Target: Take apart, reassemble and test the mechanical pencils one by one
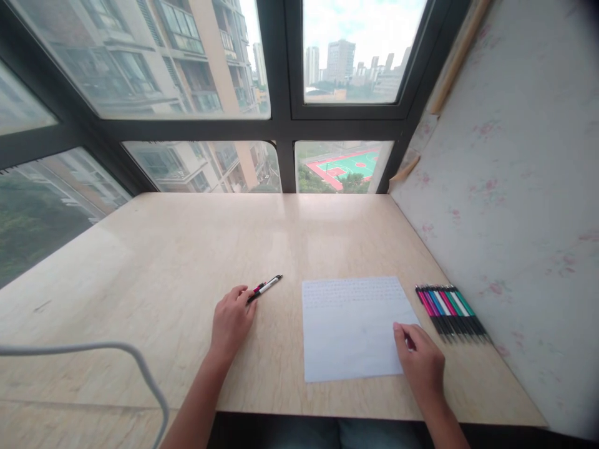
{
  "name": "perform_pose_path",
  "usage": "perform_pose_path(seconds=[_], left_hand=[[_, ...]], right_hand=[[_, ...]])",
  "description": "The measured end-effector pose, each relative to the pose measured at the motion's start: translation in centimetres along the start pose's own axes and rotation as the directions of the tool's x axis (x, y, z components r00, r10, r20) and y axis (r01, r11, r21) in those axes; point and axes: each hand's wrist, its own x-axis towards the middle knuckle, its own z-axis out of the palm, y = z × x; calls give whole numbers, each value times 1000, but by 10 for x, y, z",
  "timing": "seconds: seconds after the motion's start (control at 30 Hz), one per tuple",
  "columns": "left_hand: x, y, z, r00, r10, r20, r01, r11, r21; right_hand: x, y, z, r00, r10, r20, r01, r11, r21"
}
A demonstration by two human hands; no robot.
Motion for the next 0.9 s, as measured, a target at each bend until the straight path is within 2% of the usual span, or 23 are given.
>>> perform_pose_path(seconds=[0.27,0.47,0.63,0.8,0.9], left_hand=[[1,3,6,997,15,70,-6,990,-138],[1,32,8,990,64,129,-32,971,-236],[1,56,8,985,70,156,-43,984,-173],[5,62,7,995,39,97,-25,991,-133],[8,63,5,999,-35,17,39,948,-316]], right_hand=[[-3,4,2,1000,27,-10,-27,1000,11],[-2,2,2,999,50,-11,-50,999,18],[-2,1,2,998,56,4,-56,998,25],[-2,2,2,998,64,2,-64,997,51],[-2,4,1,997,81,7,-81,995,60]])
